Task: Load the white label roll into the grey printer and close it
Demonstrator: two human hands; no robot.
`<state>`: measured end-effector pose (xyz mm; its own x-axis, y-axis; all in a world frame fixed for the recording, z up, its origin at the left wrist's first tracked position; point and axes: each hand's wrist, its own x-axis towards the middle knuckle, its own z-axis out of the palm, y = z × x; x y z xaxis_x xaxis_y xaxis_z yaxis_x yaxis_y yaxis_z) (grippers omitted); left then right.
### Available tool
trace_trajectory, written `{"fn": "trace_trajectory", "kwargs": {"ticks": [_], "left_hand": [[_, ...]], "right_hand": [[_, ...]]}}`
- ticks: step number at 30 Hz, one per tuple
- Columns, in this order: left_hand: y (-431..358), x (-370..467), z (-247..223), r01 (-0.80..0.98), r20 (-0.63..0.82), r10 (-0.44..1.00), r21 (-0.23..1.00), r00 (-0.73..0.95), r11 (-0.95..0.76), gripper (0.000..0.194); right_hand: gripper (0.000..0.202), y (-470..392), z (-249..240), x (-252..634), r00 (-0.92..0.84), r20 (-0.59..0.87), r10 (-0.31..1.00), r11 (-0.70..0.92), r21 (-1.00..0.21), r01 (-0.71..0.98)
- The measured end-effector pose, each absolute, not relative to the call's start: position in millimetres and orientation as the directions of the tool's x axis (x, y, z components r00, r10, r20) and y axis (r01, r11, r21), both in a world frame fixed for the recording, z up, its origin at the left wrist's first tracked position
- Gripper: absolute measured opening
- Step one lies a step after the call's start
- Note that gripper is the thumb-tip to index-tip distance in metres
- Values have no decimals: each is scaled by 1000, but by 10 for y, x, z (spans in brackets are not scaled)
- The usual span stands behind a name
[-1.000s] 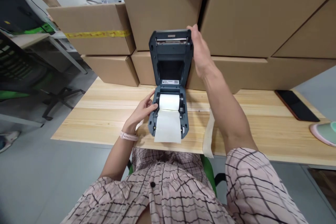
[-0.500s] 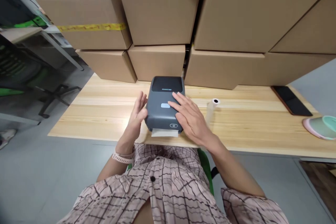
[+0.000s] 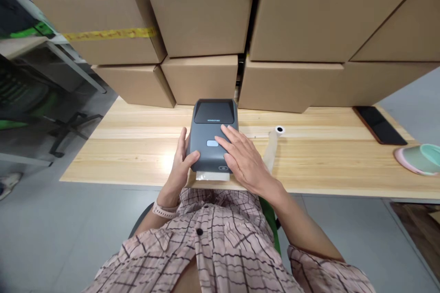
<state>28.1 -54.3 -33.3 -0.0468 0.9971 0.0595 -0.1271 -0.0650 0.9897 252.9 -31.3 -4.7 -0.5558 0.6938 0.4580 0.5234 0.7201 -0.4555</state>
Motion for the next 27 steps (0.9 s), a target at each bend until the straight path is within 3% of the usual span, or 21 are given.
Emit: {"fn": "trace_trajectory", "kwargs": {"ticks": [5, 10, 14, 17, 20, 23, 27], "left_hand": [[-472, 335, -446, -70, 185, 972, 978, -146, -197, 97], [-616, 312, -409, -3, 184, 966, 982, -184, -188, 83], [-1016, 248, -405, 205, 237, 858, 966, -456, -158, 34], [-1189, 274, -404, 84, -49, 973, 994, -227, 70, 47], [-1161, 355, -388, -98, -276, 961, 956, 27, 277, 54], [-1087, 409, -380, -213, -274, 962, 939, 12, 270, 51], [-1075, 398, -386, -193, -236, 972, 954, -17, 228, 45]], "right_hand": [[50, -315, -78, 2501, -542, 489, 683, 730, -449, 515], [49, -304, -87, 2499, -541, 498, 678, 735, -441, 515], [48, -302, -88, 2490, -526, 508, 682, 731, -460, 504], [45, -306, -88, 2477, -512, 519, 684, 729, -474, 494], [42, -309, -88, 2479, -504, 517, 692, 721, -476, 503], [43, -311, -73, 2500, -531, 499, 685, 728, -438, 528], [49, -315, -2, 2487, -572, 464, 677, 732, -338, 592]]}}
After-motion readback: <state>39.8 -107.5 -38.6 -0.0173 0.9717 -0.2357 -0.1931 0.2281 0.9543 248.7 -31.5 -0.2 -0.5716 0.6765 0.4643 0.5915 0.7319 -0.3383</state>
